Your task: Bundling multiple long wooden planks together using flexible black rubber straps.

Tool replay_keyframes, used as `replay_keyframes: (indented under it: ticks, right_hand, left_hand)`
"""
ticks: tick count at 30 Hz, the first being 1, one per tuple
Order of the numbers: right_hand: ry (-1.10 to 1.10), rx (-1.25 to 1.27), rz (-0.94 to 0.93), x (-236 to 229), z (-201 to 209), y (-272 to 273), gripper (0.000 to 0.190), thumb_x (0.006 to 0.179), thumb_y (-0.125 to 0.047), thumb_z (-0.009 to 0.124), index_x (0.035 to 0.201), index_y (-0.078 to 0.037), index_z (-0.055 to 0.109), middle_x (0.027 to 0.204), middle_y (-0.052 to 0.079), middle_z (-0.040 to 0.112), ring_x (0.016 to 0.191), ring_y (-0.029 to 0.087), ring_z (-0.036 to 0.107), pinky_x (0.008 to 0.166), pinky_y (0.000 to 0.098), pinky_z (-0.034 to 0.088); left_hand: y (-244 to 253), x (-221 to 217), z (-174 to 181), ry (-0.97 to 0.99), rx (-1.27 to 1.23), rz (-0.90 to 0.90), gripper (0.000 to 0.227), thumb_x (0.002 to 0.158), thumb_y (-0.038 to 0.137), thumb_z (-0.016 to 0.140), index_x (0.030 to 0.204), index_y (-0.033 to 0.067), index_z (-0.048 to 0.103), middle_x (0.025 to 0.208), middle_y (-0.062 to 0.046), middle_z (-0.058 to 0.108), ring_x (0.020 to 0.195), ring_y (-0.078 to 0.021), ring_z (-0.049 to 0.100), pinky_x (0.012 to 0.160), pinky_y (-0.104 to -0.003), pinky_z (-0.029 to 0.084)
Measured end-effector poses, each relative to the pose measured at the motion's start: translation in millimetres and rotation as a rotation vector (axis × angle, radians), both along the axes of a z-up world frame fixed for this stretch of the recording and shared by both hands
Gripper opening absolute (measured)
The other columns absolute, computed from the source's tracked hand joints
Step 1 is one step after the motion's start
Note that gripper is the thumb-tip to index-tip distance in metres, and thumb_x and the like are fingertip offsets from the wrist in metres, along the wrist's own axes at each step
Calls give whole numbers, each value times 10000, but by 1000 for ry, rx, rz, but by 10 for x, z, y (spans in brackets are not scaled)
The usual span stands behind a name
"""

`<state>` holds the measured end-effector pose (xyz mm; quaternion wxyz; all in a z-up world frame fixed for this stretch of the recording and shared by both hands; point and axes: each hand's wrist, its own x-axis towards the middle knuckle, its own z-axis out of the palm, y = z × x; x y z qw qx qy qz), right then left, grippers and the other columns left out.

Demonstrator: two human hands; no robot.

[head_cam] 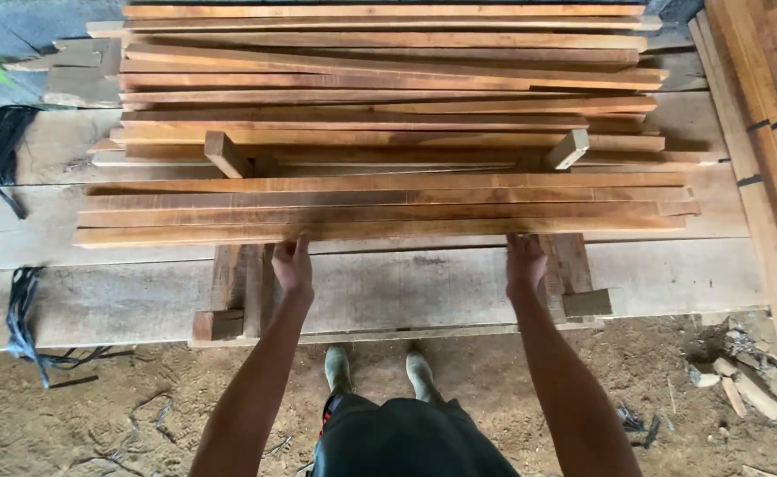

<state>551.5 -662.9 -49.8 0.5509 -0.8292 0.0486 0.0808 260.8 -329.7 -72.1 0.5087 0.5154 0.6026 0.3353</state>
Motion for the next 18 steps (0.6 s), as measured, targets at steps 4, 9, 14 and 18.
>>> replay_keyframes:
  ticks: [4,9,14,18]
  right_hand:
    - [497,391,61,309,-300,72,593,941,-698,653,1026,-132,497,868,25,633,788,191,700,778,346,609]
    - [408,522,32,357,-414,97,746,1013,-550,711,1289,116,522,1154,358,652,1068,460,712,904,577,616]
    - [434,604,40,308,-212,185,643,1056,-440,662,1270,142,492,1151,366,635,1101,500,686,943,648,579]
    - [477,753,-60,498,-368,223,526,1019,-254,731,1297,84,438,1065,276,632,1038,535,696,926,705,562]
  left_hand:
    - [229,-49,-359,-306,-386,-67,531,852,571,863,940,103,631,828,-7,592,733,-157,666,716,-350,600]
    - [479,-86,-404,-430,-516,-96,577,966,334,802,1386,37,539,1280,-199,632,1124,-374,707,1019,-676,493]
    - [553,65,-567,-505,-498,2,554,998,201,743,1406,-44,460,1209,-227,593,1043,-370,712,964,-719,515]
    - [725,177,-874,-512,-531,37,505,1004,82,677,1440,27,429,1320,-273,539,1125,-473,669,996,-757,498]
